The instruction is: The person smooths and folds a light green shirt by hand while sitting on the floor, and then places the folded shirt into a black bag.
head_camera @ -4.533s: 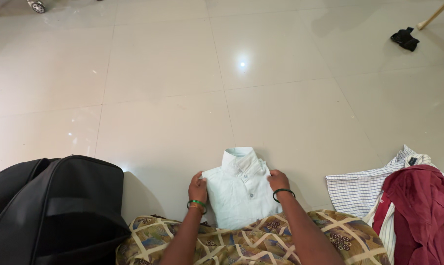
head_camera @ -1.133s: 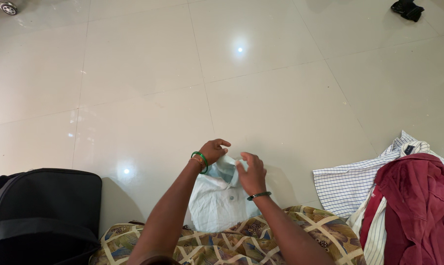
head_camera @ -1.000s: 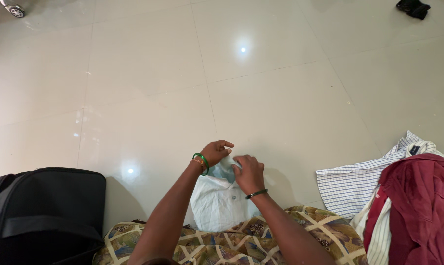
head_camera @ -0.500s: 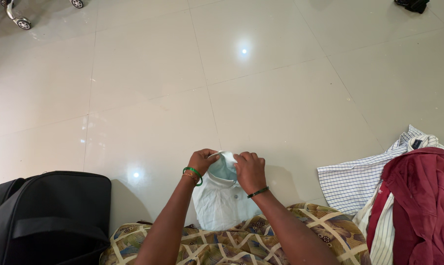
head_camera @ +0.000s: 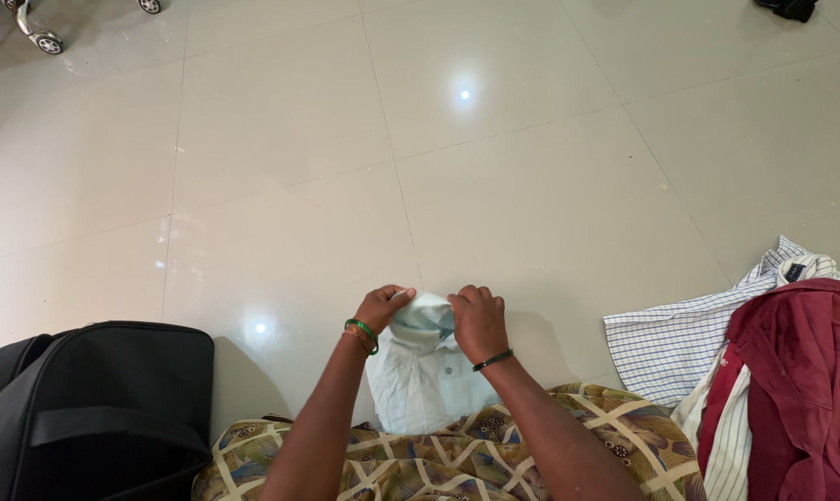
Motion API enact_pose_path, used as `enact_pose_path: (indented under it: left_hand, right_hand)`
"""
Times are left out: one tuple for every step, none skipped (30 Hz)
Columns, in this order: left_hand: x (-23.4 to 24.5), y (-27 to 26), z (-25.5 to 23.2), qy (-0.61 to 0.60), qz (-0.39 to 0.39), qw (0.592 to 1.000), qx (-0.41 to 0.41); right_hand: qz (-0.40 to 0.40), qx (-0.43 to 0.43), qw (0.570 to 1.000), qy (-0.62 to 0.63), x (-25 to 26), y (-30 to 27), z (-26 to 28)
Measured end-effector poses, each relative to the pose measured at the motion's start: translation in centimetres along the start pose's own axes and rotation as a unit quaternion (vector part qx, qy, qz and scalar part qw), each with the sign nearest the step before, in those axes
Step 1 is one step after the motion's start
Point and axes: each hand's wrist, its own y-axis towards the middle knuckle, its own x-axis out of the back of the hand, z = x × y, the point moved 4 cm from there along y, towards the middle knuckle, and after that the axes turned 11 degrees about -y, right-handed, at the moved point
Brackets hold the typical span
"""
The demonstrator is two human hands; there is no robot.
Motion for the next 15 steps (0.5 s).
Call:
enact_pose_path:
  left_hand:
    - [-0.1, -0.4, -0.5, 0.036, -0.045, 0.996, -0.075]
    - [-0.3, -0.9, -1.1, 0.072, -0.088, 0.982, -0.150]
    - [-0.7, -1.4, -1.2, 0.073, -0.089, 0.982, -0.150]
    - [-0.5, -2.3, -1.2, 0.138, -0.172, 0.962, -0.161]
    - [-0.3, -3.4, -1.1, 0.200, -0.255, 0.931, -0.168]
    - [-0.6, -4.0, -0.8, 0.202, -0.256, 0.930, -0.167]
    - [-0.5, -4.6, -0.3, 0.186, -0.283, 0.931, -0.134]
    - [-0.4, -5.1, 0.2, 0.169, -0.310, 0.930, -0.101]
    - [-0.6, -5.4, 0.5, 0.169, -0.311, 0.930, -0.102]
    - [-0.7, -5.6, 0.9, 0.152, -0.313, 0.933, -0.092]
    - [-0.8, -5.7, 1.2, 0.135, -0.312, 0.937, -0.082]
    - [-1.0, -5.8, 1.4, 0.136, -0.313, 0.936, -0.083]
    - [-1.3, -5.8, 1.3, 0.120, -0.308, 0.939, -0.093]
    - [-1.6, -5.8, 1.3, 0.104, -0.302, 0.942, -0.103]
    - [-1.7, -5.8, 1.4, 0.106, -0.300, 0.942, -0.103]
  right_hand:
    - [0.005, -0.016, 1.000, -0.003, -0.2, 0.0, -0.2]
    - [0.006, -0.016, 1.000, -0.003, -0.3, -0.1, -0.3]
    - [0.011, -0.021, 1.000, -0.007, -0.4, 0.0, -0.5]
    - [0.016, -0.027, 0.999, -0.012, -0.5, 0.0, -0.6]
    - [0.017, -0.027, 0.999, -0.010, -0.5, 0.0, -0.5]
    - [0.015, -0.028, 0.999, -0.008, -0.4, 0.0, -0.5]
    - [0.013, -0.028, 1.000, -0.006, -0.2, 0.1, -0.3]
    - [0.013, -0.026, 1.000, -0.004, 0.1, 0.2, -0.1]
    - [0.019, -0.023, 0.999, -0.014, 0.5, 0.3, 0.2]
    - [0.025, -0.020, 0.999, -0.025, 0.9, 0.3, 0.5]
    - [0.024, -0.020, 0.999, -0.024, 1.5, 0.3, 0.8]
    - [-0.034, 0.027, 0.999, -0.008, 2.5, 0.3, 1.6]
    - [-0.093, 0.073, 0.993, 0.008, 3.5, 0.3, 2.3]
    - [-0.095, 0.071, 0.993, 0.008, 3.8, 0.4, 2.6]
    - [-0.098, 0.111, 0.989, 0.008, 3.9, 0.3, 3.2]
